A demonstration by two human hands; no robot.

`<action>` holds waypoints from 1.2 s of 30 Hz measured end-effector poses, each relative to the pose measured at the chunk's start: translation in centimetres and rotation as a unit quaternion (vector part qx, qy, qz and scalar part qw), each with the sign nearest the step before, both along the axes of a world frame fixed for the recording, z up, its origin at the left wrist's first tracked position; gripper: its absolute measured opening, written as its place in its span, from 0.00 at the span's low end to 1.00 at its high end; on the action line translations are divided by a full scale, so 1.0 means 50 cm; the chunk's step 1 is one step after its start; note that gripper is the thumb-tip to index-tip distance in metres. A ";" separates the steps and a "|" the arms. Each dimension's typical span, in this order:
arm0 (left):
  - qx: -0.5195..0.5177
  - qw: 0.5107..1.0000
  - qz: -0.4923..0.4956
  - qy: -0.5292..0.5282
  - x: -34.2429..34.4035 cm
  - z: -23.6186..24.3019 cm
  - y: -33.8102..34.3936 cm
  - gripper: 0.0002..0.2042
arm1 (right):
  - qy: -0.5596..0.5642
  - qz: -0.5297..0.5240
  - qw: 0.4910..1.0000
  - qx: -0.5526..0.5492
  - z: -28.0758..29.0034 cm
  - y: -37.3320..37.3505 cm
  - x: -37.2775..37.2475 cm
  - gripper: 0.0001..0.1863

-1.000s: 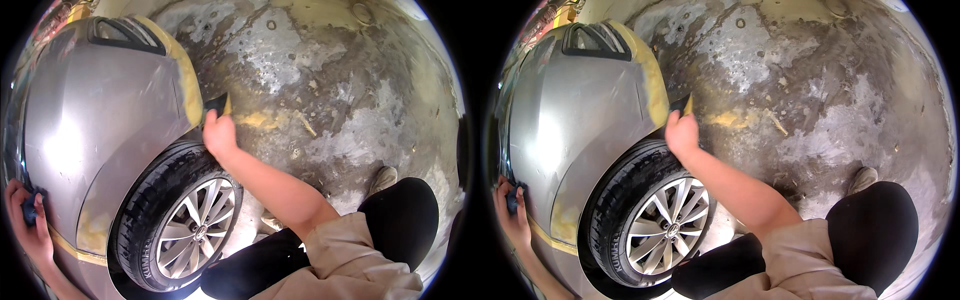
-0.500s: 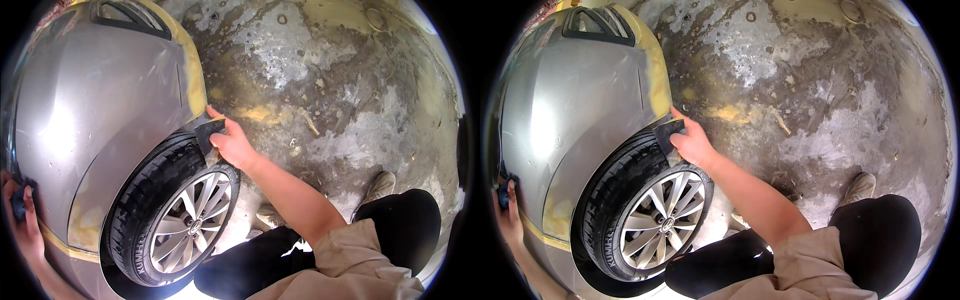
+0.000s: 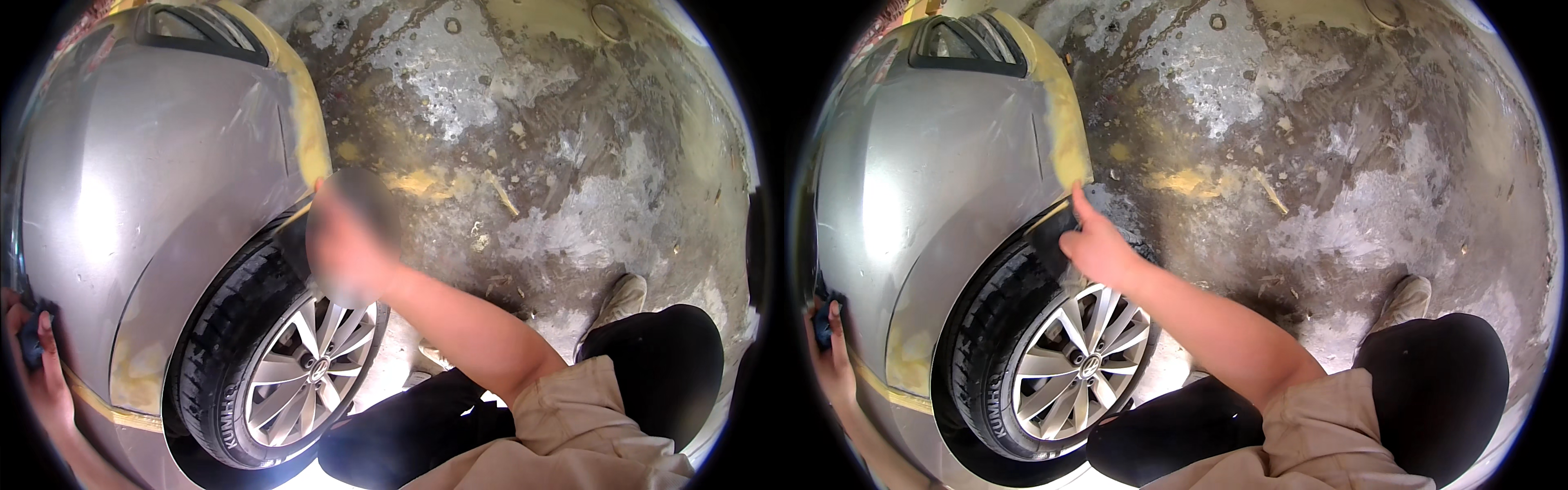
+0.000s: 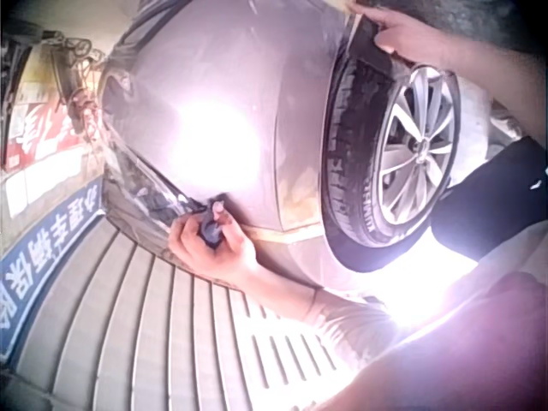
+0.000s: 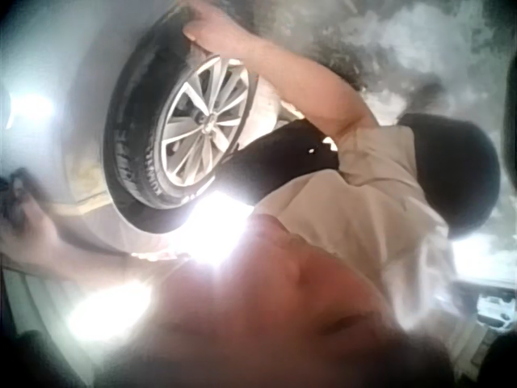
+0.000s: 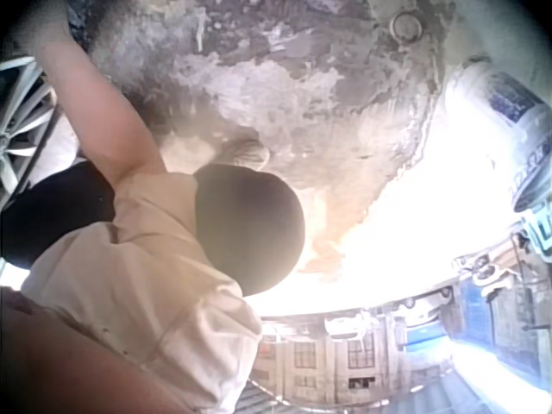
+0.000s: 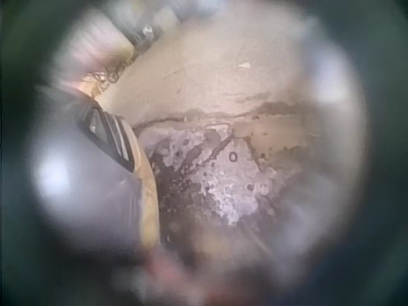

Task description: The person sands the front fender of a silver car using a sanding block and a cloth. They repeatedly rub the surface near the wheel arch and headlight, occasionally wiping the area with the cloth.

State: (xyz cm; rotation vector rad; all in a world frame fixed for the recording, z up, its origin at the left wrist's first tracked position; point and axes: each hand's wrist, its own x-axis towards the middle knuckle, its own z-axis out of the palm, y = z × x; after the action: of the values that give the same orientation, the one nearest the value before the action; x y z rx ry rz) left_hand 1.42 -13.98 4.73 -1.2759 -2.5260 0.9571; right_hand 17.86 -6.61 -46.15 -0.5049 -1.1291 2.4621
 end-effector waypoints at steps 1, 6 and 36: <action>0.000 1.000 0.001 0.001 0.002 0.002 0.000 0.19 | -0.024 0.085 0.990 -0.110 -0.011 0.023 -0.011 0.50; 0.003 1.000 0.001 0.003 0.012 0.003 0.001 0.19 | -0.026 0.136 0.926 -0.351 -0.026 0.040 -0.033 0.49; 0.011 1.000 -0.008 0.004 0.096 -0.151 0.133 0.10 | -0.021 0.120 0.950 -0.288 0.052 0.214 -0.079 0.29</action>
State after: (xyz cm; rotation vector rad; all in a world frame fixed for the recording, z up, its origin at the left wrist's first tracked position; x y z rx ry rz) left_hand 6.21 -7.34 -2.82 -1.2818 -2.5088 0.9279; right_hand 13.89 4.08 -43.54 -0.6097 -0.4807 3.0104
